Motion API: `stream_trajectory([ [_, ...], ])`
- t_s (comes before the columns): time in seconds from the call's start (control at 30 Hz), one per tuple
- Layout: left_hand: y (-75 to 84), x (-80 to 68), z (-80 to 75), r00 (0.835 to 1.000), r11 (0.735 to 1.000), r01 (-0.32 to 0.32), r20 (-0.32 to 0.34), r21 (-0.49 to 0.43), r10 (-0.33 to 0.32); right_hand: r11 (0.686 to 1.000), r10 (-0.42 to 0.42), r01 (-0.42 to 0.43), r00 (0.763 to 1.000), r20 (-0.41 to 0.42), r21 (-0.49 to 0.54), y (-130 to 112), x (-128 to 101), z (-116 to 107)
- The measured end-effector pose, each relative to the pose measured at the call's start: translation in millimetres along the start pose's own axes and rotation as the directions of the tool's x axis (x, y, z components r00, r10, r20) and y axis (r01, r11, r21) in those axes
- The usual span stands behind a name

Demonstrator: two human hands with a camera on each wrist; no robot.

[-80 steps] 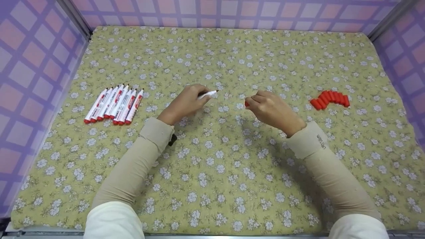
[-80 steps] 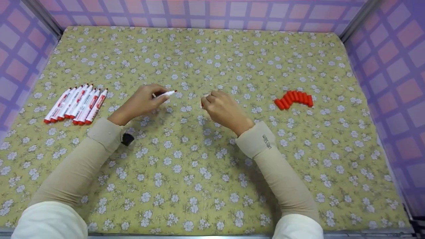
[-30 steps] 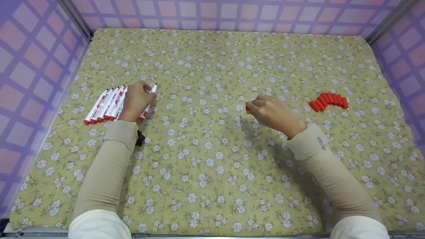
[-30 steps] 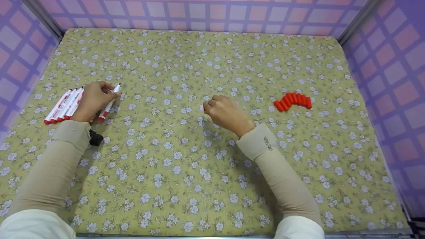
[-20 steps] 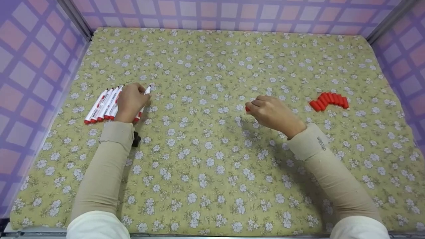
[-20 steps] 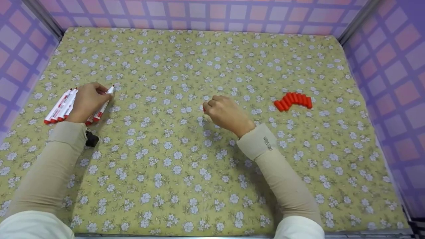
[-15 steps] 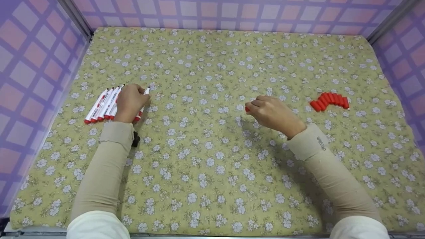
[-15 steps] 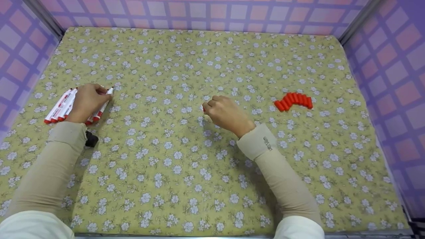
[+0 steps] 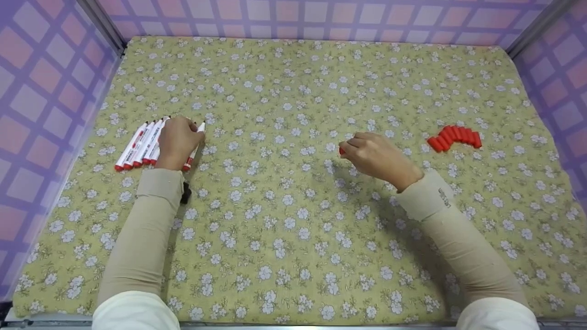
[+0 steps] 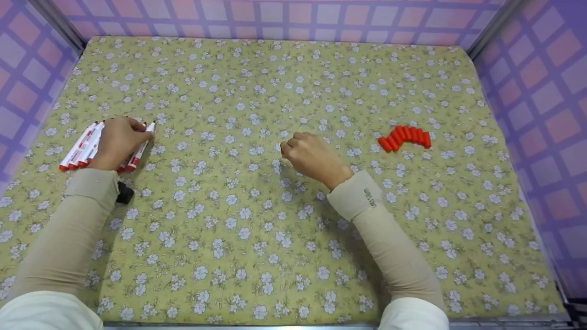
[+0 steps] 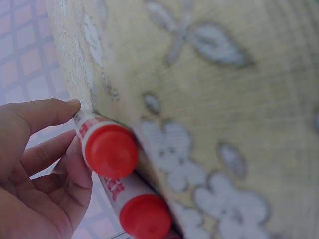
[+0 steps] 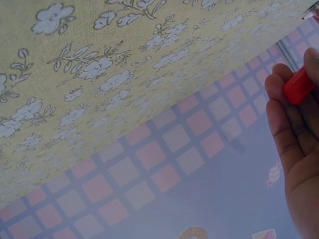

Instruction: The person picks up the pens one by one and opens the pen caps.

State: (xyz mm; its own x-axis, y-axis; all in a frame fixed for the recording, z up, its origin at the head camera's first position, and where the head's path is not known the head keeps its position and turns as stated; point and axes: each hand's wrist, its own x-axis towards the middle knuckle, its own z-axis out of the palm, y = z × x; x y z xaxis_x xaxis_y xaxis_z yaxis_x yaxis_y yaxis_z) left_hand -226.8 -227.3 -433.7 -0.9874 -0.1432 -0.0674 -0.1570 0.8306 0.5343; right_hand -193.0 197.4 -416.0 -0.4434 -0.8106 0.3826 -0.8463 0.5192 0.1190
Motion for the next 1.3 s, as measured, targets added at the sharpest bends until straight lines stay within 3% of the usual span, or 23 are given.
stream_trajectory([
  [0.53, 0.1, -1.2, -3.5, 0.998, 0.999, 0.031, 0.048, -0.041, -0.029, 1.000, 0.005, -0.005, 1.000, 0.018, 0.002, 1, -2, -1],
  [0.83, 4.4, -1.1, -8.3, 0.999, 0.999, 0.017, 0.052, -0.033, -0.016, 1.000, 0.016, -0.016, 1.000, 0.025, 0.001, 2, -4, -3],
  [1.03, 10.7, -2.1, -8.6, 0.997, 0.998, -0.017, 0.068, -0.059, 0.021, 0.998, 0.065, -0.065, 0.998, 0.015, 0.003, 6, -7, -6],
  [1.3, 24.4, -1.8, -0.9, 0.991, 0.986, -0.124, 0.037, -0.108, 0.128, 0.990, 0.143, -0.143, 0.989, -0.031, -0.003, 17, -17, -6],
])
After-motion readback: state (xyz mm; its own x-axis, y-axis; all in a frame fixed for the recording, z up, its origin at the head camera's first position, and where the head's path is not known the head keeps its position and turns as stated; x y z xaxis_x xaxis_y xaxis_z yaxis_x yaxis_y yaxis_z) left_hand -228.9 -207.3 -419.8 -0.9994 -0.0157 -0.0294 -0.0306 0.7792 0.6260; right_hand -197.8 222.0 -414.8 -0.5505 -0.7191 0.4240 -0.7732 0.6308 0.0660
